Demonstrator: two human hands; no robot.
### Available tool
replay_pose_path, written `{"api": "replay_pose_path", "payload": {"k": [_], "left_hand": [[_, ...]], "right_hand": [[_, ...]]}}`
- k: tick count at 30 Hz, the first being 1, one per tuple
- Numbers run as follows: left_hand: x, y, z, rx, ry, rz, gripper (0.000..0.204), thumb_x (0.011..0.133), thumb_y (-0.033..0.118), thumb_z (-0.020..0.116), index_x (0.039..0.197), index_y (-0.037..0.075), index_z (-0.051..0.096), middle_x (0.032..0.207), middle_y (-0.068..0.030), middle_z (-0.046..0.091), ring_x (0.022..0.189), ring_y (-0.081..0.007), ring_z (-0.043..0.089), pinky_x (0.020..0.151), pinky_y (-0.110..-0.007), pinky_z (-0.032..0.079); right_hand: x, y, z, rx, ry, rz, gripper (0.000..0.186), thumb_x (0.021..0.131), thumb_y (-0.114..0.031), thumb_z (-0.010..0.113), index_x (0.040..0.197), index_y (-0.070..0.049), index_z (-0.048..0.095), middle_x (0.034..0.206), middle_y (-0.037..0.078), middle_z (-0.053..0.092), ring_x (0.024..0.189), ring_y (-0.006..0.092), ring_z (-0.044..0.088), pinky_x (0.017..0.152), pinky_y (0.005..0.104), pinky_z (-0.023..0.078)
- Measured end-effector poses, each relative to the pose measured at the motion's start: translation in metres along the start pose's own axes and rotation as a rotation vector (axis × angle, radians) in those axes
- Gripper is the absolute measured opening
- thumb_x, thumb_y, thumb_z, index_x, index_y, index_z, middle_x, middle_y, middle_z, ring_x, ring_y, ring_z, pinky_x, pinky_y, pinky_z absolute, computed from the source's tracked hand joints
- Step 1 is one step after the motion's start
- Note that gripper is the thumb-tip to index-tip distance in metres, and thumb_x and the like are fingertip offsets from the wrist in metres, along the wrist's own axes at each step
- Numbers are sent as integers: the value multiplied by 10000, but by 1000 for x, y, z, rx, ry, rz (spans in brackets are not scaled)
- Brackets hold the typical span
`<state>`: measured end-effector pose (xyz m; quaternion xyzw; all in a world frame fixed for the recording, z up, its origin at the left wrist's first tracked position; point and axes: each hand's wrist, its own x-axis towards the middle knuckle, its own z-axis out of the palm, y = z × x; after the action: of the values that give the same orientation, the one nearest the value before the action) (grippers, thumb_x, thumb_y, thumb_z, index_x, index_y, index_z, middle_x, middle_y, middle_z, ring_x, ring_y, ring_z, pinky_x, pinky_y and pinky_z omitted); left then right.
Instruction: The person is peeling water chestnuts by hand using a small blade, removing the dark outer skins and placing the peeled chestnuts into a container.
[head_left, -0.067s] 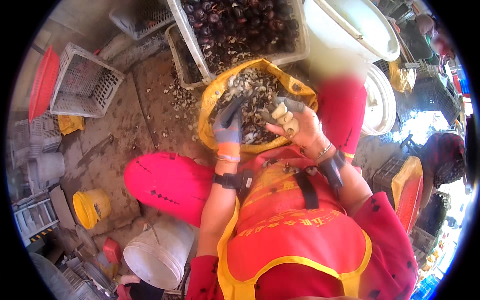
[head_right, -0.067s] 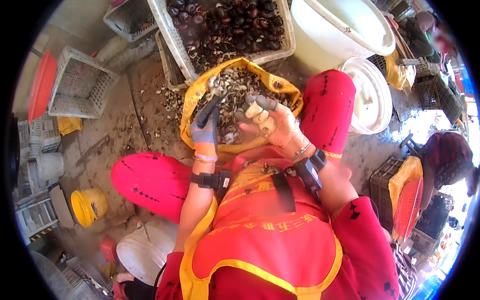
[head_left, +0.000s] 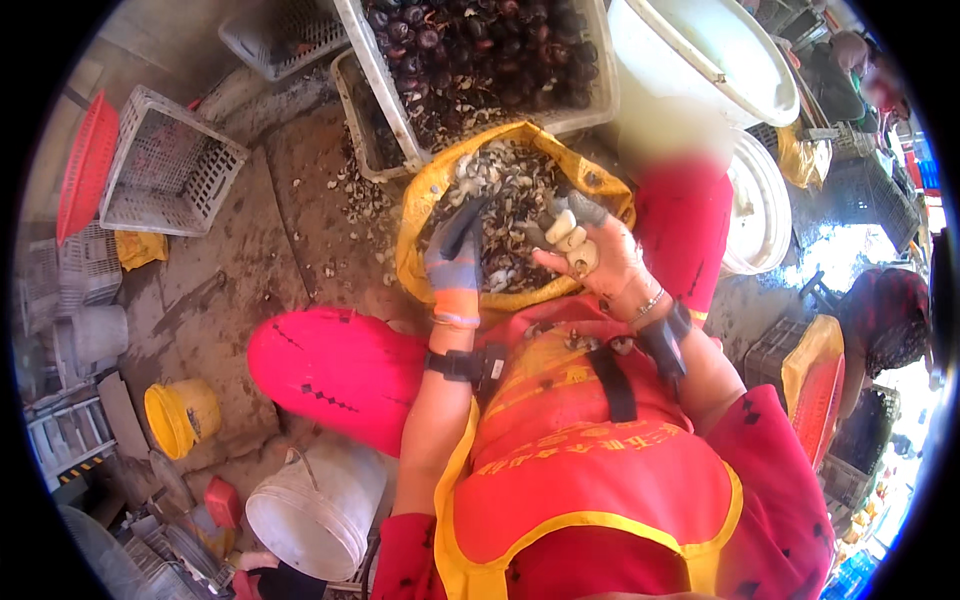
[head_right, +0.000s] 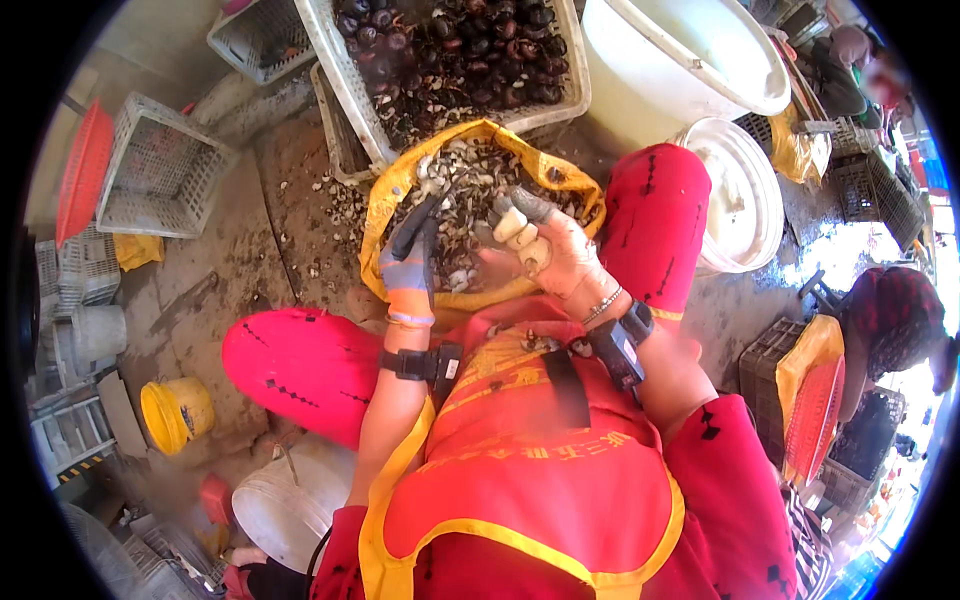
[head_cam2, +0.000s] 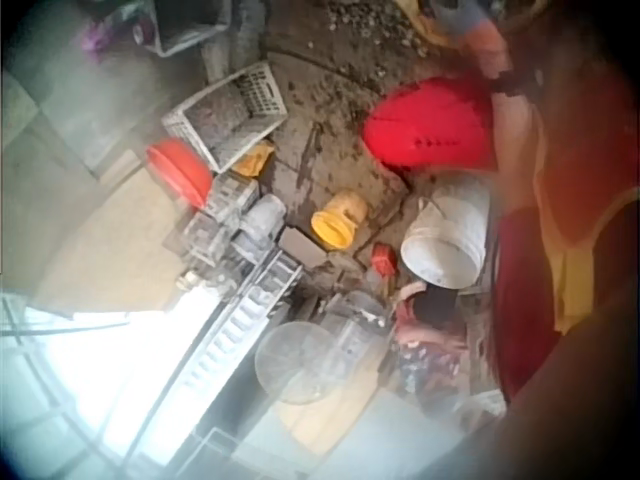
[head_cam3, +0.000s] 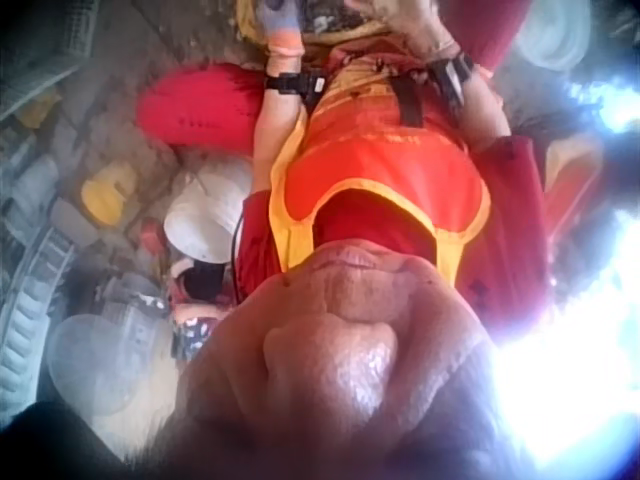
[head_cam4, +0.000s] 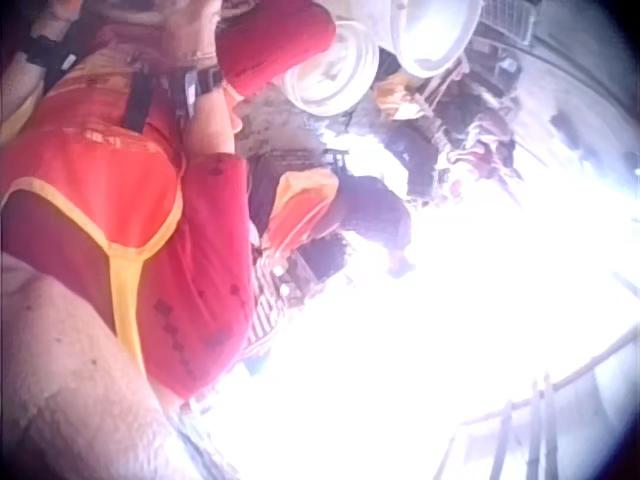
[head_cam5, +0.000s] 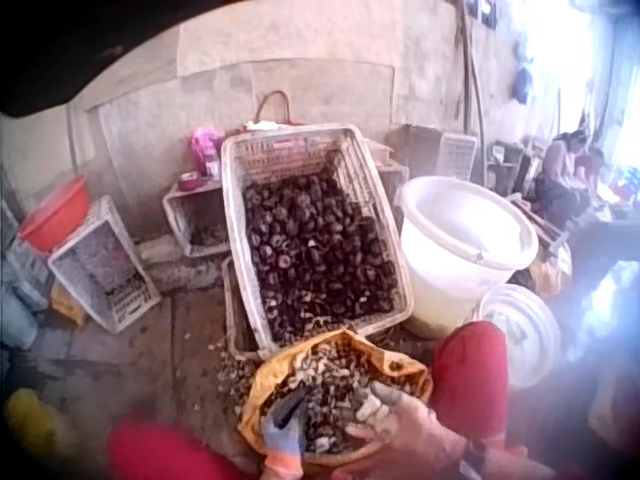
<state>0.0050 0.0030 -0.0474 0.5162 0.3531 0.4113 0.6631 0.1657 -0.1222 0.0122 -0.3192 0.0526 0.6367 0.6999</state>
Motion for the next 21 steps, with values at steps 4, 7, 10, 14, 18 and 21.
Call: {"api": "replay_pose_path", "payload": {"k": [4, 7, 10, 14, 18, 21], "left_hand": [[4, -3, -4, 76, 14, 15, 249, 891, 35, 582, 1126, 6, 660, 1112, -97, 654, 1025, -172, 603, 908, -284, 451], [6, 1, -1, 14, 50, -64, 246, 901, 43, 579, 1131, 2, 656, 1116, -95, 653, 1027, -165, 602, 913, -276, 447], [8, 21, 10, -92, 73, -155, 246, 906, 19, 566, 1135, -14, 649, 1127, -90, 650, 1029, -150, 597, 918, -267, 447], [14, 21, 9, -204, 95, -213, 268, 902, 4, 572, 1162, -37, 621, 1156, -86, 640, 1039, -133, 590, 921, -244, 441], [20, 43, 13, -175, 103, -263, 270, 914, 3, 560, 1176, -49, 603, 1167, -89, 637, 1050, -118, 583, 931, -229, 441], [25, 44, 11, -73, 70, -240, 264, 913, -10, 560, 1169, -50, 607, 1165, -91, 638, 1049, -117, 582, 929, -234, 445]], "right_hand": [[13, -23, 38, -454, 312, -132, 324, 886, -319, 627, 1148, -133, 586, 1016, 65, 622, 937, 250, 623, 784, 430, 550], [41, -74, 36, -772, 120, -343, 315, 905, -239, 578, 1145, -37, 545, 917, 49, 602, 897, 188, 620, 794, 359, 567], [86, -123, 36, -740, 192, -319, 257, 882, -180, 600, 1086, -27, 564, 912, 60, 579, 893, 170, 612, 793, 314, 567], [145, -167, 27, -2277, 51, -664, 170, 816, -168, 604, 927, -45, 640, 889, 102, 612, 828, 240, 631, 738, 301, 554], [204, -136, 54, -2382, 356, -441, 223, 771, -248, 606, 831, -46, 679, 855, 133, 659, 796, 316, 643, 696, 373, 531], [234, -122, 53, -2579, 308, -474, 257, 729, -296, 661, 807, -53, 697, 794, 124, 679, 788, 317, 653, 687, 409, 521]]}}
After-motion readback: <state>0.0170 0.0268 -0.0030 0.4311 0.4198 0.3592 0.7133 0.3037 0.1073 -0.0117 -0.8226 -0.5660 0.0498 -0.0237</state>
